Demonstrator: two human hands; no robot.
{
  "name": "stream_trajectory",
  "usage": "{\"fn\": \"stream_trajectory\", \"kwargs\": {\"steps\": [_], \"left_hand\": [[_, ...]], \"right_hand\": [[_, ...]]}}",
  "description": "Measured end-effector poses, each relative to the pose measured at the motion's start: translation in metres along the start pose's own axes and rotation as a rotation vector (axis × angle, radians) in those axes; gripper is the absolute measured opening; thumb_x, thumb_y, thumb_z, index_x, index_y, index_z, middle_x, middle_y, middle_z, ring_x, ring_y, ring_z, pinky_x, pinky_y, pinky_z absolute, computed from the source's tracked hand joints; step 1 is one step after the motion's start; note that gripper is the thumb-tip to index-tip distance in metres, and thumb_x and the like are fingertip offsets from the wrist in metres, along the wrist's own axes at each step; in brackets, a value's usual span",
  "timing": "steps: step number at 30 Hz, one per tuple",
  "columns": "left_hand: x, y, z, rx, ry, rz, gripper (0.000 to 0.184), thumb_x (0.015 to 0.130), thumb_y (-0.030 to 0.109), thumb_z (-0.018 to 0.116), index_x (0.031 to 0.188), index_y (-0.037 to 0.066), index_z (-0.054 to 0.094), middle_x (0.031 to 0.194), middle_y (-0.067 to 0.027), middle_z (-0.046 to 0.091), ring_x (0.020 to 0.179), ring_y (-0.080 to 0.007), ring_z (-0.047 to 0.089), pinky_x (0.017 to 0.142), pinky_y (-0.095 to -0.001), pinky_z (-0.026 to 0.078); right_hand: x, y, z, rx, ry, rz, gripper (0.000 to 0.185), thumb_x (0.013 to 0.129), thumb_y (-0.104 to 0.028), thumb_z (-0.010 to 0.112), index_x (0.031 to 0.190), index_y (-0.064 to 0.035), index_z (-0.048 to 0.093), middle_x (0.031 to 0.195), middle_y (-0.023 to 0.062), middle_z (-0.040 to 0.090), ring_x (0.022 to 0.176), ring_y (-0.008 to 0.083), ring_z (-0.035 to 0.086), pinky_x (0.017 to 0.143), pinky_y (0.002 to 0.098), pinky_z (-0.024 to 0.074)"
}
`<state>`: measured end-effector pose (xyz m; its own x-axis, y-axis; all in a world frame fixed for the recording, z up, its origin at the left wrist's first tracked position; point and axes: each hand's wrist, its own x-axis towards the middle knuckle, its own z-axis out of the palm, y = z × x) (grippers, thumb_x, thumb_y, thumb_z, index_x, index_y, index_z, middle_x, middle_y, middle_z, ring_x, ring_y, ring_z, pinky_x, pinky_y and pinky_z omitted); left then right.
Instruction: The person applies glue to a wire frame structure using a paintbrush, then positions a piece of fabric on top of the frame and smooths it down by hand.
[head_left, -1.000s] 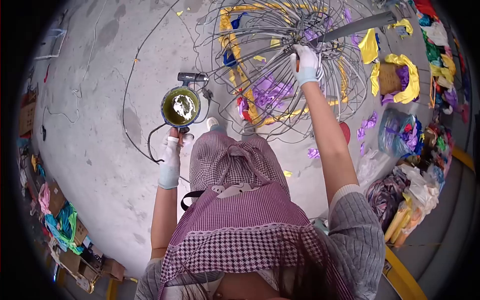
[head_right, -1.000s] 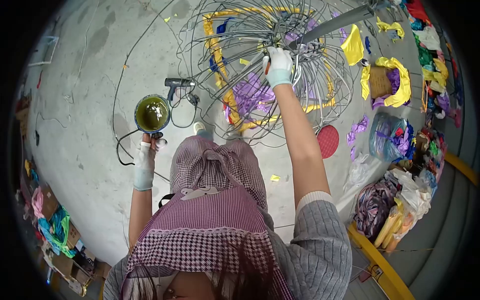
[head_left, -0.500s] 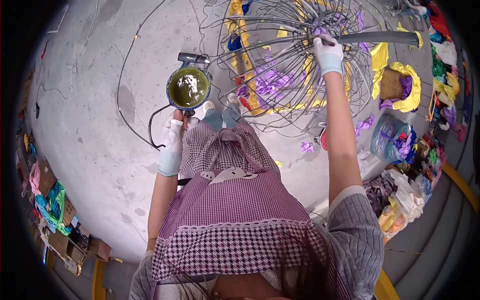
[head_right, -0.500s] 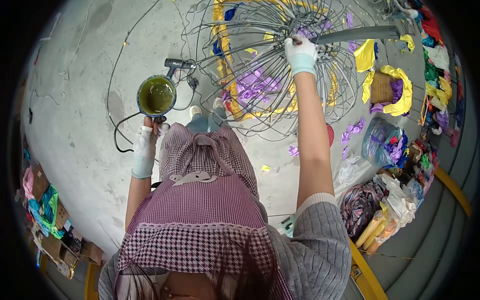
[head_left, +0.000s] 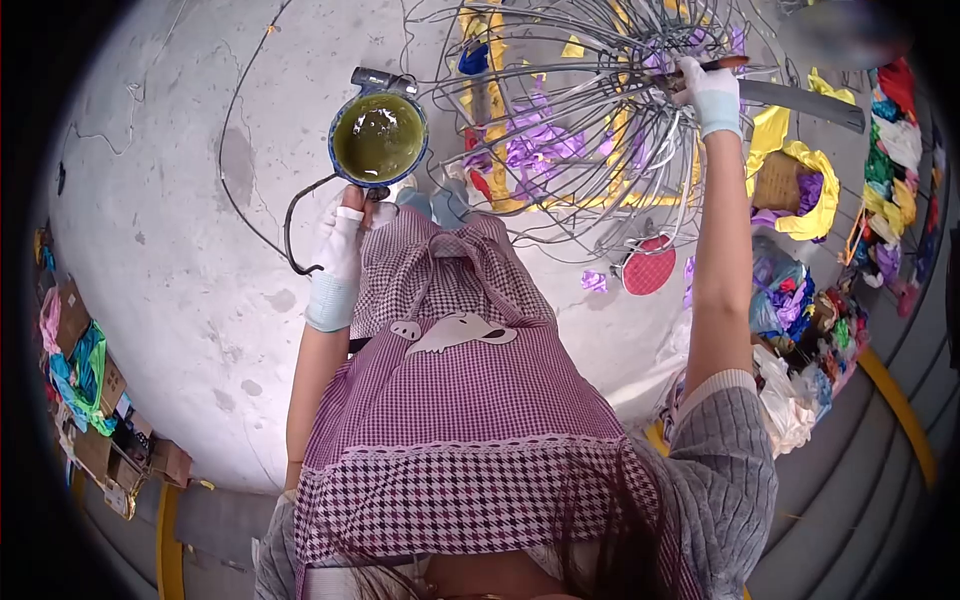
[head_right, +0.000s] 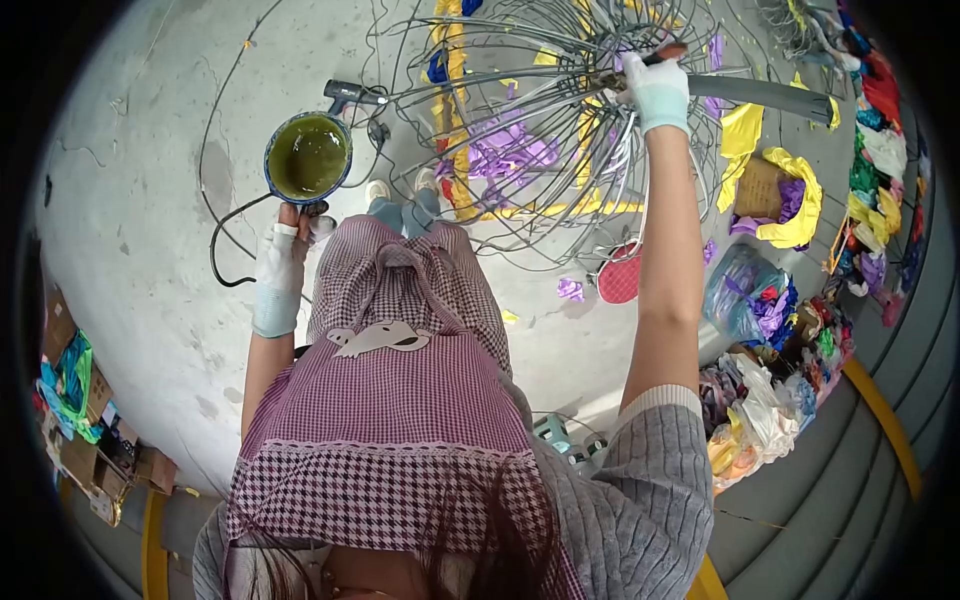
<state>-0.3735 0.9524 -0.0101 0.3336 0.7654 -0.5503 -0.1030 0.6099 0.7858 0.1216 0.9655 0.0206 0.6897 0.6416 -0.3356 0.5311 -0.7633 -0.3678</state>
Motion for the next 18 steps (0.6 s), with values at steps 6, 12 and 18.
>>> {"fn": "stream_trajectory", "kwargs": {"steps": [6,12,18], "left_hand": [[-0.001,0.008,0.002,0.005,0.04,-0.01,0.034,0.097,0.036,0.045,0.076,0.009,0.048,0.071,-0.0001,0.046,0.074,-0.0123,0.05,0.075,-0.025,0.039],[0.001,0.005,0.006,0.031,0.042,0.013,0.033,0.097,0.036,0.045,0.076,0.01,0.048,0.071,0.0003,0.046,0.072,-0.0112,0.049,0.073,-0.0241,0.039],[0.009,0.001,0.01,-0.009,-0.007,0.02,0.033,0.097,0.035,0.044,0.075,0.01,0.047,0.072,0.0,0.047,0.072,-0.0112,0.049,0.072,-0.0243,0.039]], "right_hand": [[-0.029,0.007,0.005,0.419,0.227,-0.026,0.024,0.079,-0.022,0.056,0.08,0.0006,0.066,0.06,0.0089,0.061,0.04,0.0175,0.053,0.039,0.0244,0.0392],[-0.041,-0.015,-0.007,0.602,0.252,-0.13,0.021,0.081,-0.017,0.056,0.086,0.0022,0.064,0.064,0.0101,0.061,0.044,0.0157,0.051,0.043,0.0241,0.0432],[0.029,0.022,0.007,0.317,0.237,-0.5,0.019,0.083,-0.01,0.05,0.093,-0.0017,0.064,0.066,0.0064,0.061,0.049,0.0122,0.051,0.044,0.021,0.038]]}}
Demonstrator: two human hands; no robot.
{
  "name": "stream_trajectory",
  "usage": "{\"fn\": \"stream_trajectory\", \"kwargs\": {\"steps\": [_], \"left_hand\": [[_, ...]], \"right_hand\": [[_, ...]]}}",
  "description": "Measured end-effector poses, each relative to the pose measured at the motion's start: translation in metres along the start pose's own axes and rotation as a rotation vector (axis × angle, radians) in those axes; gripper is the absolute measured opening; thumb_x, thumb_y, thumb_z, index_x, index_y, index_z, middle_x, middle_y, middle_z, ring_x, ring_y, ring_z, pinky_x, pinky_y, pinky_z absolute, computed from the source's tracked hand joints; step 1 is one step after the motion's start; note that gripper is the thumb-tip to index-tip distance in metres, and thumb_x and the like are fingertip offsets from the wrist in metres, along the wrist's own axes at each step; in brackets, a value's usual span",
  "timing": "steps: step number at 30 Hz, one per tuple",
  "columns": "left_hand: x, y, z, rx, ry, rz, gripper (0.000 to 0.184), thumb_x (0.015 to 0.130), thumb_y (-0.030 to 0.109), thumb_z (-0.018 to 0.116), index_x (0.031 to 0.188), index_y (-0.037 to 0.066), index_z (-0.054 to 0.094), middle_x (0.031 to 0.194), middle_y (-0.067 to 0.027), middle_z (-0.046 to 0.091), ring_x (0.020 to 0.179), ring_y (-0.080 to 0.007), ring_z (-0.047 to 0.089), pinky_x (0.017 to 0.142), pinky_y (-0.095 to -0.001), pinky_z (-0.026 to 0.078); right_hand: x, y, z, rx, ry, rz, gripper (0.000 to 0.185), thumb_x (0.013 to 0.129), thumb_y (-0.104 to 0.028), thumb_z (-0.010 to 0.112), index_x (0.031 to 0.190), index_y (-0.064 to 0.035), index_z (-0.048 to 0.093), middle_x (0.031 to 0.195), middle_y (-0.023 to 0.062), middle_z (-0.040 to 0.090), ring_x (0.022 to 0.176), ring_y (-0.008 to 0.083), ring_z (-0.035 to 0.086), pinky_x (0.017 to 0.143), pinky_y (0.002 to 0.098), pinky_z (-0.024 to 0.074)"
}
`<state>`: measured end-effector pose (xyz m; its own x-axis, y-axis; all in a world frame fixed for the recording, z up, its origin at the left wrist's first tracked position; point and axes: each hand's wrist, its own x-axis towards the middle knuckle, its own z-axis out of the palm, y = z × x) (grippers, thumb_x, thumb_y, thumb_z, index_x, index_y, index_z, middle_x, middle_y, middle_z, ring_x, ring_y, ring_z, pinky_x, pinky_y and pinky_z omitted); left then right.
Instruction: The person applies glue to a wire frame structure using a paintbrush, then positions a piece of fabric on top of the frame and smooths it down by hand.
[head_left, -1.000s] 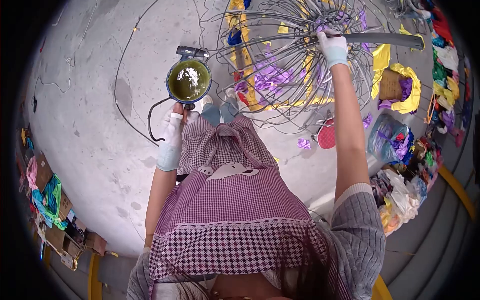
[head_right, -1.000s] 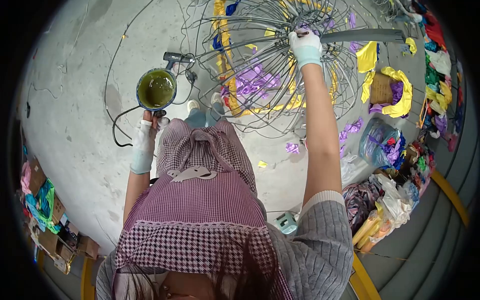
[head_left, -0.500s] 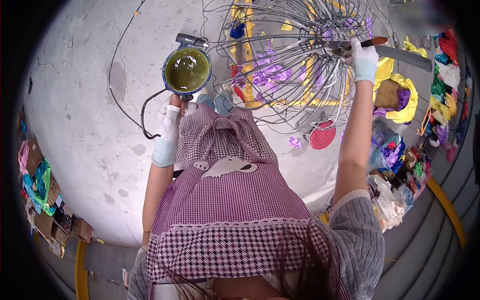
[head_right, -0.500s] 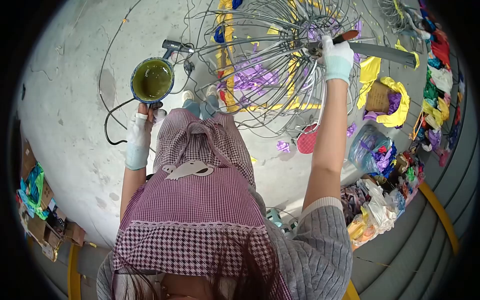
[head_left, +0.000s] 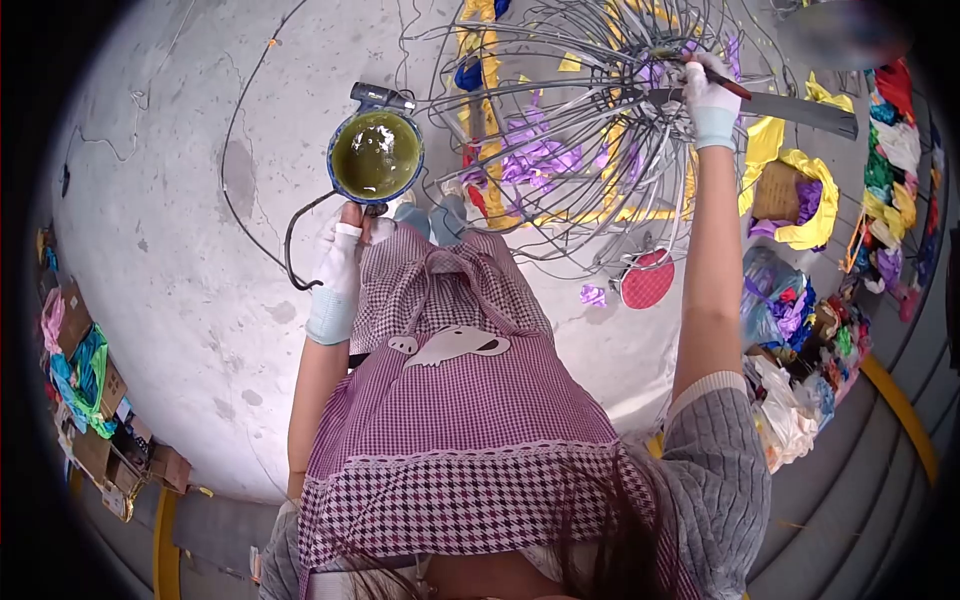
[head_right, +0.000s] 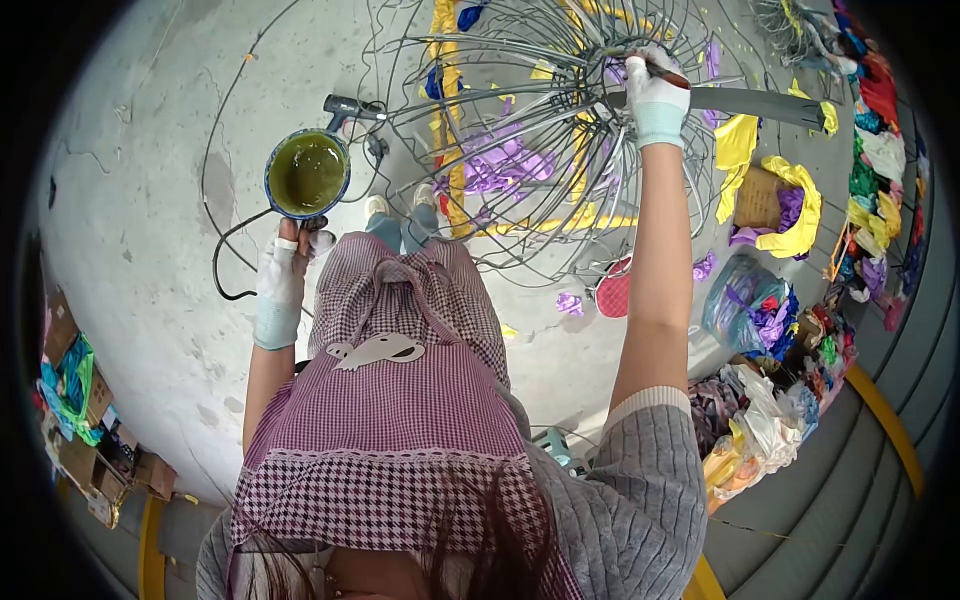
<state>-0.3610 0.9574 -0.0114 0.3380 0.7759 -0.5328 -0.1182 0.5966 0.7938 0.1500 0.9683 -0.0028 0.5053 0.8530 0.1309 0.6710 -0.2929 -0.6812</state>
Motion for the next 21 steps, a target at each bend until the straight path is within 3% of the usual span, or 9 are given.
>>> {"fn": "stream_trajectory", "kwargs": {"steps": [4,6,7,9,11,15,19,21], "left_hand": [[-0.003,-0.002,0.005,-0.003,0.022,-0.046,0.035,0.097,0.035,0.045,0.074,0.01,0.048,0.076,-0.0031,0.052,0.074,-0.0125,0.052,0.072,-0.0242,0.039],[-0.004,-0.003,0.007,0.007,0.017,-0.046,0.035,0.097,0.035,0.045,0.073,0.009,0.048,0.077,-0.0041,0.053,0.075,-0.0128,0.053,0.072,-0.0242,0.039],[-0.003,-0.003,0.007,0.016,0.015,-0.044,0.035,0.097,0.035,0.045,0.073,0.009,0.048,0.078,-0.0052,0.054,0.075,-0.013,0.053,0.072,-0.0241,0.039],[-0.002,-0.004,0.008,0.034,0.022,-0.036,0.036,0.097,0.035,0.045,0.072,0.009,0.048,0.081,-0.0073,0.056,0.076,-0.0135,0.054,0.071,-0.0239,0.039],[-0.003,-0.007,0.005,0.037,0.023,-0.039,0.037,0.097,0.035,0.045,0.072,0.009,0.048,0.082,-0.0079,0.057,0.076,-0.0136,0.054,0.071,-0.0238,0.038],[0.002,-0.01,0.005,0.036,0.012,-0.031,0.037,0.097,0.036,0.045,0.072,0.008,0.048,0.084,-0.0099,0.058,0.076,-0.0137,0.054,0.071,-0.0233,0.038],[0.001,-0.005,0.008,0.066,0.037,-0.059,0.037,0.097,0.036,0.045,0.072,0.008,0.048,0.08,-0.0074,0.056,0.076,-0.0138,0.054,0.072,-0.024,0.038],[-0.001,-0.004,0.009,0.072,0.033,-0.063,0.037,0.097,0.036,0.044,0.072,0.009,0.048,0.078,-0.0065,0.055,0.077,-0.0138,0.055,0.072,-0.0241,0.038]], "right_hand": [[0.034,0.005,-0.015,0.003,0.046,-0.031,0.025,0.08,-0.024,0.056,0.086,-0.0013,0.066,0.068,0.0082,0.064,0.062,0.0214,0.059,0.06,0.0319,0.0479],[0.066,0.028,-0.013,-0.63,0.021,0.181,0.034,0.08,-0.033,0.051,0.086,-0.0045,0.067,0.074,0.0115,0.067,0.065,0.031,0.06,0.063,0.0362,0.0477],[0.071,0.016,-0.016,-0.632,0.024,0.178,0.034,0.08,-0.033,0.051,0.086,-0.0045,0.067,0.074,0.0115,0.067,0.065,0.031,0.06,0.063,0.0362,0.0477],[0.088,-0.012,-0.021,-0.601,0.098,-0.007,0.045,0.078,-0.046,0.048,0.09,-0.0076,0.068,0.077,0.0132,0.068,0.075,0.0354,0.063,0.067,0.04,0.0484],[0.124,0.013,-0.014,-0.659,-0.033,0.057,0.045,0.078,-0.046,0.049,0.09,-0.007,0.068,0.079,0.0143,0.068,0.082,0.038,0.062,0.07,0.0422,0.0483],[0.124,-0.01,0.008,-0.761,-0.059,-0.01,0.045,0.078,-0.045,0.049,0.089,-0.005,0.068,0.079,0.0152,0.068,0.084,0.0388,0.062,0.071,0.0417,0.0486],[0.143,0.015,0.028,-0.883,-0.216,-0.029,0.044,0.077,-0.042,0.049,0.083,-0.0037,0.068,0.07,0.0134,0.066,0.071,0.0327,0.063,0.064,0.0367,0.0488],[0.153,0.017,0.032,-0.875,-0.316,-0.043,0.042,0.077,-0.041,0.051,0.089,-0.0036,0.066,0.076,0.0151,0.066,0.074,0.0343,0.063,0.066,0.0391,0.0491]]}}
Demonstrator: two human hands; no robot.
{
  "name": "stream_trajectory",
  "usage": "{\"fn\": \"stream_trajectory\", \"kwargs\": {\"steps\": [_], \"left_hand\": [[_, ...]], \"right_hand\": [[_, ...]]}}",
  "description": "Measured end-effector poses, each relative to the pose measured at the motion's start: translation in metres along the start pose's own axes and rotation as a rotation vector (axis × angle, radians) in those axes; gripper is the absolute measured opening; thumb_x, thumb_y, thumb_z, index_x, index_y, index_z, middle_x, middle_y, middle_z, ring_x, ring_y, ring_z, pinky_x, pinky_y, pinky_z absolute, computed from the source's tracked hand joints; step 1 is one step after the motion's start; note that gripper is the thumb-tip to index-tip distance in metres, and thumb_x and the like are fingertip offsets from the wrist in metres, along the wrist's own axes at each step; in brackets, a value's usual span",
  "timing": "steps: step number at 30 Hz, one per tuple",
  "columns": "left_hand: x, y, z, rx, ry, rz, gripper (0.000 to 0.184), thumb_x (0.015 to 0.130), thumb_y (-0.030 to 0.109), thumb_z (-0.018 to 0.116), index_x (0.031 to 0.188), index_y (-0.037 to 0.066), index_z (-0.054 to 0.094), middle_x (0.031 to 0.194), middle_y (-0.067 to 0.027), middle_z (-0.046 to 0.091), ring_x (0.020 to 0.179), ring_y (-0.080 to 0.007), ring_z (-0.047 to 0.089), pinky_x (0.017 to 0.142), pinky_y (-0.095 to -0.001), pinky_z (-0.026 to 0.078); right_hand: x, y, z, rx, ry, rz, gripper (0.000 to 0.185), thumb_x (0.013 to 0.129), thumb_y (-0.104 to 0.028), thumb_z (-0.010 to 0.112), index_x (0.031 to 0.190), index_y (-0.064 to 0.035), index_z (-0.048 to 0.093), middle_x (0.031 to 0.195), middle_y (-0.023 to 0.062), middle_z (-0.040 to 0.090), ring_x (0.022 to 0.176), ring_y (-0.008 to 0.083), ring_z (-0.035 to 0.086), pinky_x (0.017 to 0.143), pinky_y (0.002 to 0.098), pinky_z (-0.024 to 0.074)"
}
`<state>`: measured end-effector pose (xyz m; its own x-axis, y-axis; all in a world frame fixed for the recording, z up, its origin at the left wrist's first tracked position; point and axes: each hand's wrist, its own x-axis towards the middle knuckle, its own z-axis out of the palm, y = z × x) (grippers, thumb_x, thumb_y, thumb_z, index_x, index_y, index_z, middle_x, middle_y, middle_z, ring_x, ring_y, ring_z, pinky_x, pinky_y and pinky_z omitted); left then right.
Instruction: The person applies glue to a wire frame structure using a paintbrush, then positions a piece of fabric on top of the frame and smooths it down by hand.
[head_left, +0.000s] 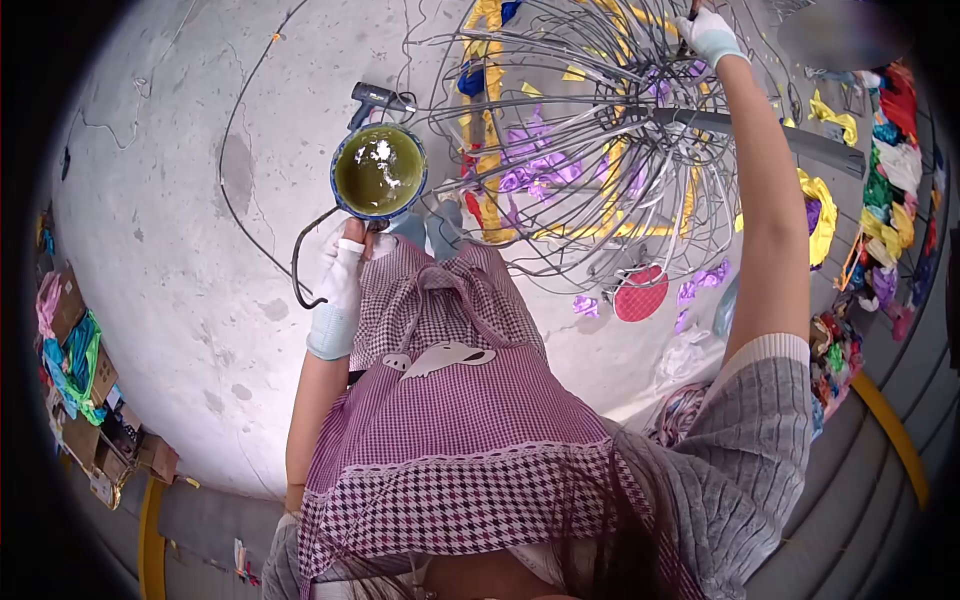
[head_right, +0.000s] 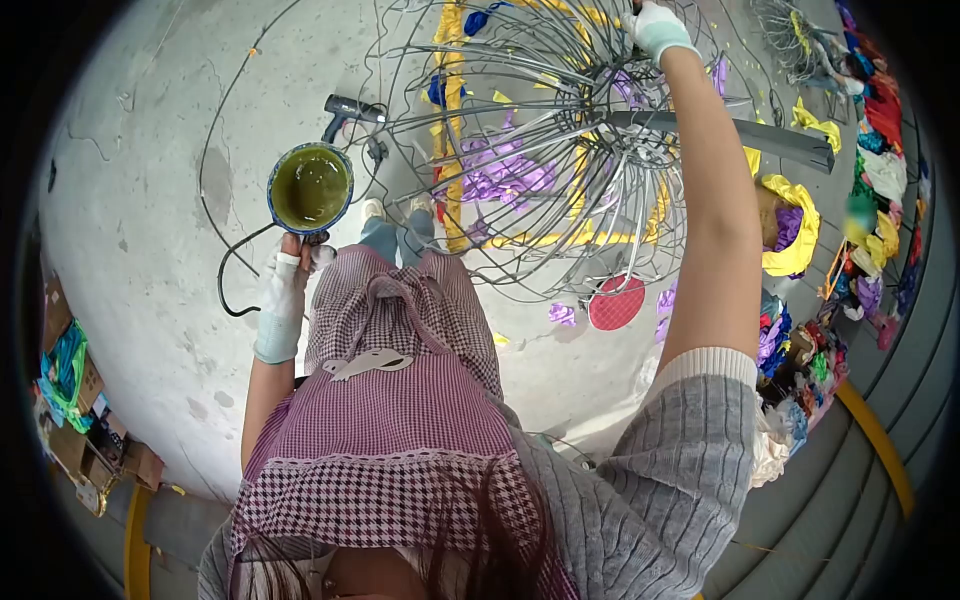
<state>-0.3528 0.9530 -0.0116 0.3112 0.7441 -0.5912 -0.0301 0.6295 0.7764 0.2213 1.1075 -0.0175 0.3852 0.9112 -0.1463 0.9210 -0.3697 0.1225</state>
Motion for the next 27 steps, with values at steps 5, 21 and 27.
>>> {"fn": "stream_trajectory", "kwargs": {"steps": [5,21,27], "left_hand": [[0.003,0.005,0.006,0.027,-0.002,0.031,0.036,0.097,0.036,0.044,0.073,0.009,0.049,0.072,-0.003,0.049,0.077,-0.0133,0.054,0.072,-0.0242,0.038],[0.009,0.015,0.016,0.018,0.046,0.04,0.034,0.097,0.032,0.044,0.072,0.01,0.05,0.066,0.0011,0.044,0.063,-0.0087,0.039,0.063,-0.0213,0.031],[0.011,0.013,0.014,0.073,0.028,0.004,0.034,0.096,0.036,0.044,0.074,0.01,0.049,0.067,0.0004,0.044,0.066,-0.0099,0.041,0.067,-0.0227,0.033]], "right_hand": [[0.024,-0.007,-0.016,-0.031,-0.196,-0.18,0.043,0.077,-0.036,0.056,0.104,-0.0027,0.062,0.094,0.0204,0.066,0.083,0.039,0.062,0.074,0.0463,0.0499],[0.022,-0.017,0.001,-0.145,0.049,-0.199,0.037,0.078,-0.035,0.054,0.084,-0.0002,0.066,0.073,0.0183,0.066,0.068,0.0385,0.063,0.062,0.0451,0.0508],[0.022,0.003,-0.015,0.276,-0.103,0.063,0.038,0.077,-0.037,0.05,0.077,-0.0031,0.068,0.062,0.0117,0.063,0.056,0.0262,0.06,0.053,0.0328,0.0471]]}}
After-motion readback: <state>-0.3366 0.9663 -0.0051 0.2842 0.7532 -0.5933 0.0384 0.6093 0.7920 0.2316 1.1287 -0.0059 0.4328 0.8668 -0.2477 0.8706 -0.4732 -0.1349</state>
